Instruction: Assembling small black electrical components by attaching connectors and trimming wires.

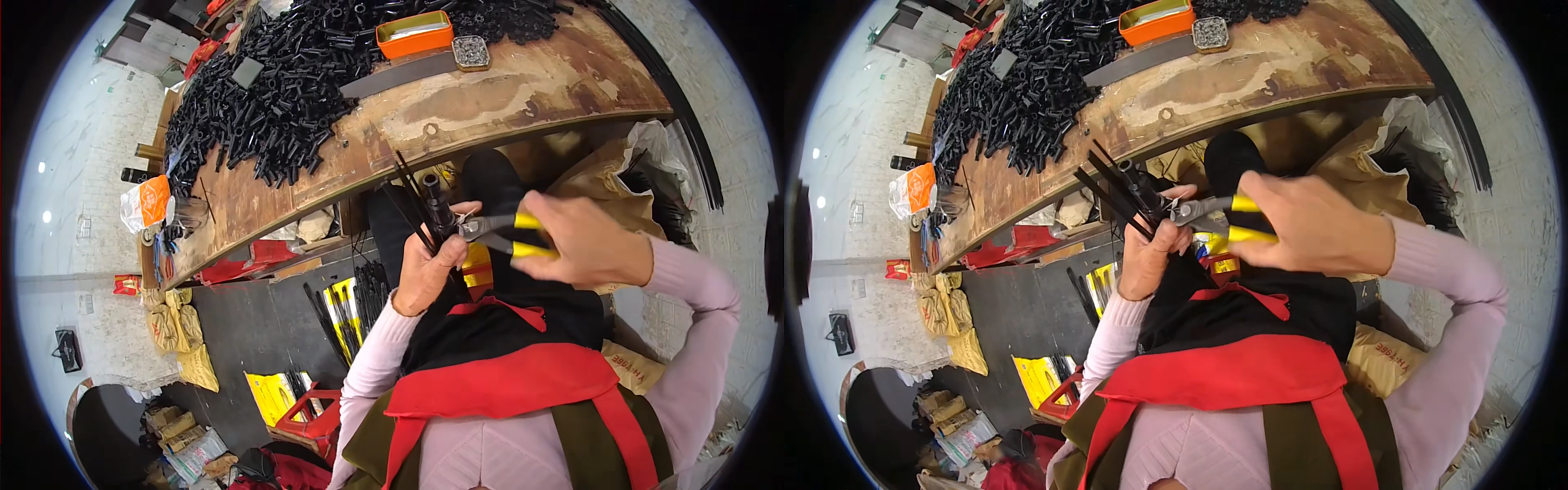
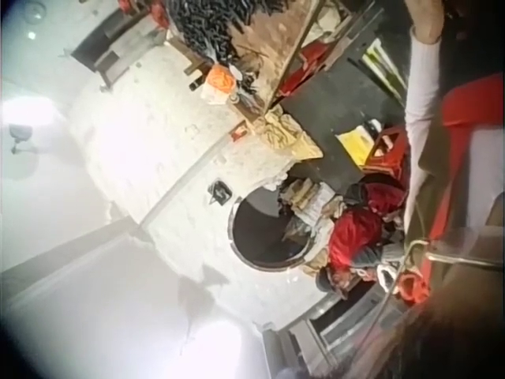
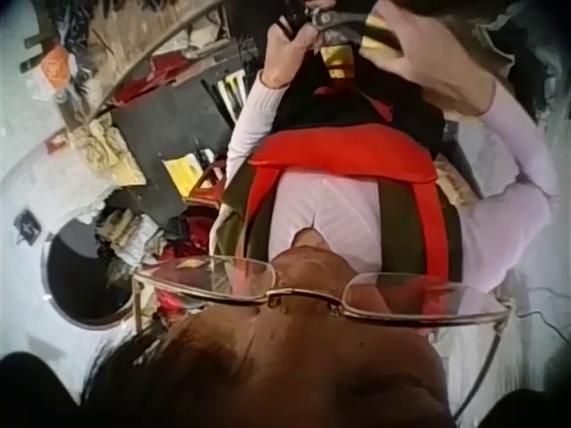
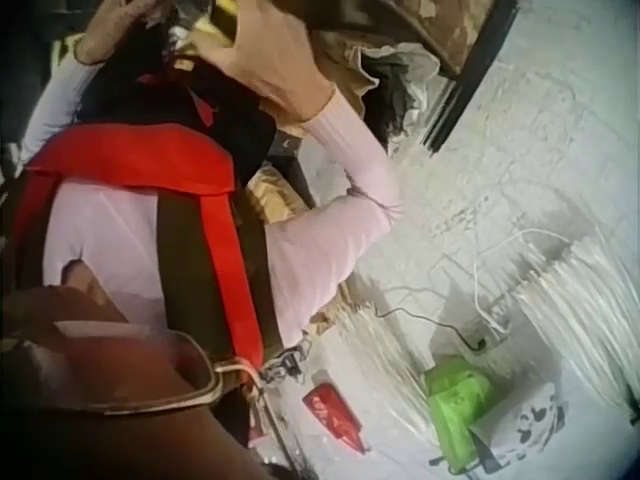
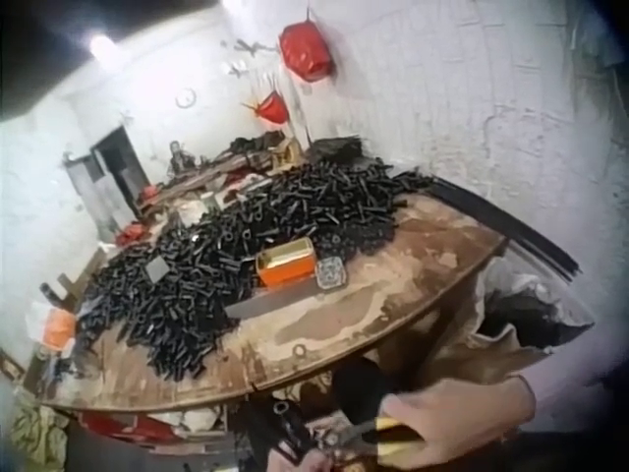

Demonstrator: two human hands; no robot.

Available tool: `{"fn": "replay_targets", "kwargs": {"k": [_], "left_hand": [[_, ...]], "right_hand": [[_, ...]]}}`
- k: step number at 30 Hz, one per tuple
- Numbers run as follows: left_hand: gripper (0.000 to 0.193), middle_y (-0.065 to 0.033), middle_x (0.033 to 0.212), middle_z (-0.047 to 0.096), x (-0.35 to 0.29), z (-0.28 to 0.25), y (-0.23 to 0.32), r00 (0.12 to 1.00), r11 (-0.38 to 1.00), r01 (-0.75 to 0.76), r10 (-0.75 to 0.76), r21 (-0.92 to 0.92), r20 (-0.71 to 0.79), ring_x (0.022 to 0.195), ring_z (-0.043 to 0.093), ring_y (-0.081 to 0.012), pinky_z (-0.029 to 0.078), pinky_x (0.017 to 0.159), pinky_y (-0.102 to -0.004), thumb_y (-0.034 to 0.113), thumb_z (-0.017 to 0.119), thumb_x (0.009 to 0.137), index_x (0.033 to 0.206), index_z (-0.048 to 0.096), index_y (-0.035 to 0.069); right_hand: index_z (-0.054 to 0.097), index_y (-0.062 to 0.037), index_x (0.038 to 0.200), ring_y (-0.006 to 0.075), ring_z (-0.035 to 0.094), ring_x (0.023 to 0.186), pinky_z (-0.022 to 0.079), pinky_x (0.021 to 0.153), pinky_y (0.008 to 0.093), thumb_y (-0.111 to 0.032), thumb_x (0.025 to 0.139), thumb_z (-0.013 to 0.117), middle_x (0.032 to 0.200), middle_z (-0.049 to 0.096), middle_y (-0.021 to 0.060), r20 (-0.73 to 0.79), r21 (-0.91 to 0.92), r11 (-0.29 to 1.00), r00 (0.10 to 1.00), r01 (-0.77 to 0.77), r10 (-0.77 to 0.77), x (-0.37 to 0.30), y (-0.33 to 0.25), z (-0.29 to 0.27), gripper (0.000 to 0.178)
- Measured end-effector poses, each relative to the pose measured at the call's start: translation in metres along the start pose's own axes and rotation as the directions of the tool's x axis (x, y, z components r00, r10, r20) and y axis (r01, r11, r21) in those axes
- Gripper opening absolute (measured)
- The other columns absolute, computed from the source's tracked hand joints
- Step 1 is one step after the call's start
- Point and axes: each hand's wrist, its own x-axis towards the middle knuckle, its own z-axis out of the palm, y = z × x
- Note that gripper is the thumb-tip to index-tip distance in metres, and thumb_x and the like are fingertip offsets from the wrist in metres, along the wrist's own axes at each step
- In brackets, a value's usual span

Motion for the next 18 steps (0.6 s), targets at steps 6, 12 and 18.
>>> {"fn": "replay_targets", "kwargs": {"k": [6, 12, 18], "left_hand": [[0.052, 0.0030, 0.078, 0.049, -0.006, -0.004, -0.001, 1.000, 1.000, -0.023, 0.023, -0.002, 0.016, 0.068, 0.042, -0.0051, 0.036, 0.062, -0.0208, 0.029, 0.062, 0.097, 0.136, 0.047, -0.002], [0.043, -0.0024, 0.075, 0.043, -0.006, -0.015, 0.011, 0.973, 0.997, 0.042, -0.026, -0.066, 0.228, 0.063, 0.039, -0.0105, 0.036, 0.060, -0.0280, 0.042, 0.061, 0.094, 0.103, 0.041, 0.006], [0.037, -0.0023, 0.074, 0.042, -0.007, -0.016, 0.007, 0.988, 0.998, 0.016, -0.007, -0.060, 0.157, 0.063, 0.037, -0.0110, 0.035, 0.060, -0.0278, 0.038, 0.060, 0.096, 0.099, 0.041, 0.006]], "right_hand": [[0.056, 0.0059, 0.102, 0.0191, 0.047, 0.048, 0.042, 0.051, 0.0330, -0.044, 0.101, 0.045, 0.064, 0.053, 0.0120, 0.467, 0.443, 0.781, 0.857, -0.441, 0.218, 0.004, -0.013, -0.013, 0.051], [0.057, 0.0055, 0.102, 0.0122, 0.045, 0.048, 0.038, 0.048, 0.0264, -0.063, 0.100, 0.023, 0.063, 0.052, 0.0071, 0.804, 0.594, 0.169, 0.588, -0.786, -0.089, 0.002, 0.001, 0.004, 0.076], [0.057, 0.0018, 0.104, 0.0093, 0.047, 0.050, 0.038, 0.049, 0.0243, -0.043, 0.106, 0.033, 0.064, 0.052, 0.0027, 0.485, 0.786, 0.396, 0.871, -0.475, 0.083, -0.010, -0.003, 0.031, 0.051]]}}
